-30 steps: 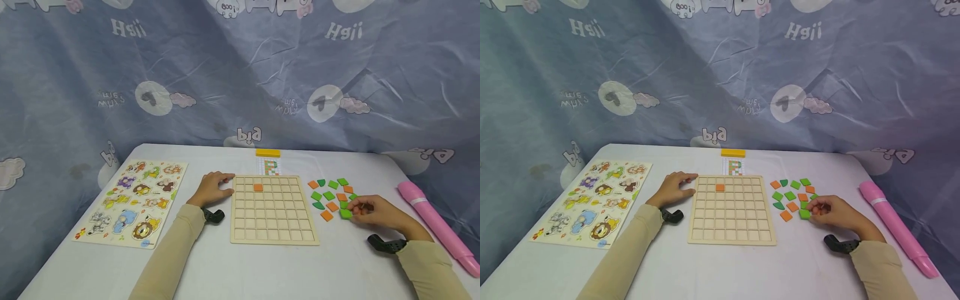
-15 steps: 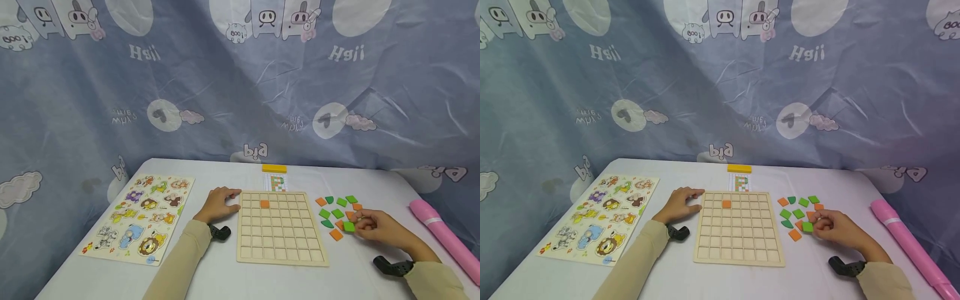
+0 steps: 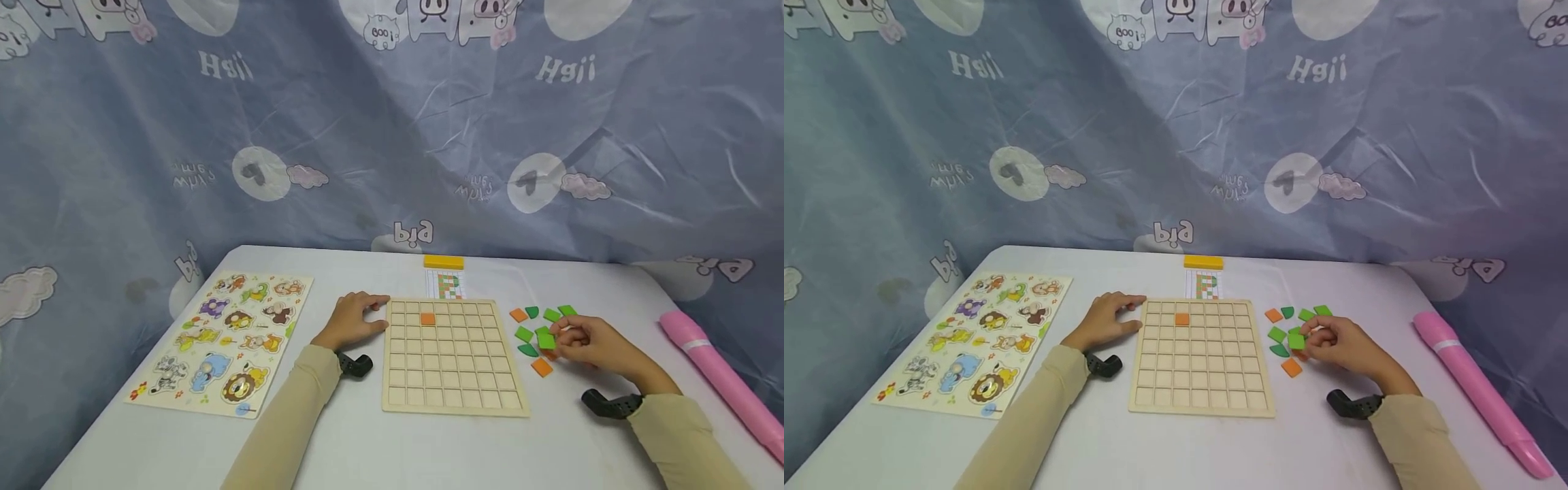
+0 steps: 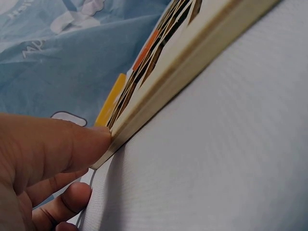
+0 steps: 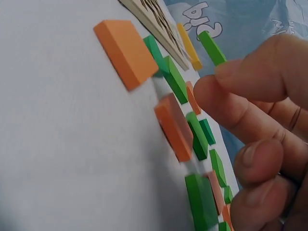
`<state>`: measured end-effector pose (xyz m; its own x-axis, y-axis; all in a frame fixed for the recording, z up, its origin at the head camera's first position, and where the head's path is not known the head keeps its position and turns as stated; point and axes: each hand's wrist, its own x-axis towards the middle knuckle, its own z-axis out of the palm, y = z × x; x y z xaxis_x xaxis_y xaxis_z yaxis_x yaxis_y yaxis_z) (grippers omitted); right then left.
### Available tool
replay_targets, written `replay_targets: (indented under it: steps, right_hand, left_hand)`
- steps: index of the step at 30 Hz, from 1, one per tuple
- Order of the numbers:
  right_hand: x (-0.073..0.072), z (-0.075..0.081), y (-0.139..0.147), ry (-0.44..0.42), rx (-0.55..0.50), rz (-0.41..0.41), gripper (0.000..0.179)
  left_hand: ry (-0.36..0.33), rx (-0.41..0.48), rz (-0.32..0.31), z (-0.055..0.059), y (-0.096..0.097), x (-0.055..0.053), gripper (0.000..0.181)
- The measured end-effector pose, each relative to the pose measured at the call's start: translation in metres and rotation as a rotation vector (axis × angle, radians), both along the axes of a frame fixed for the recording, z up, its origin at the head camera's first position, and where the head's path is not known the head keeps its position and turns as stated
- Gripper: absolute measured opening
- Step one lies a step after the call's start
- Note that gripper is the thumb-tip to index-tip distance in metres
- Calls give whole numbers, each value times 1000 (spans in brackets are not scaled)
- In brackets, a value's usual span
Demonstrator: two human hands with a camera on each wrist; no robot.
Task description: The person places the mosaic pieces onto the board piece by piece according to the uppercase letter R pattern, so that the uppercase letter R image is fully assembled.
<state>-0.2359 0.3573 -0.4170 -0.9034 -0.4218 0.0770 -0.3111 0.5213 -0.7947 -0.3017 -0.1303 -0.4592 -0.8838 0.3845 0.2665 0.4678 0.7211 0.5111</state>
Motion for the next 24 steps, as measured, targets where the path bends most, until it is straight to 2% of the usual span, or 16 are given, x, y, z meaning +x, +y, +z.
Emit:
replay_targets:
  steps: [4,14,19,24]
  right_hand:
    - [-6,4,-13,-27,-16,2,28]
    - [-14,11,-37,-133,-36,-12,32]
    - [-19,11,-47,-156,-44,-7,35]
    - [-22,12,-59,-136,-52,3,35]
  left_hand:
    - [-16,-15,8,5,-2,0,55]
    - [-7,-2,-2,1,0,-3,55]
    - [-14,13,-5,0,-1,-4,56]
    - [-26,-8,-3,1,0,-3,56]
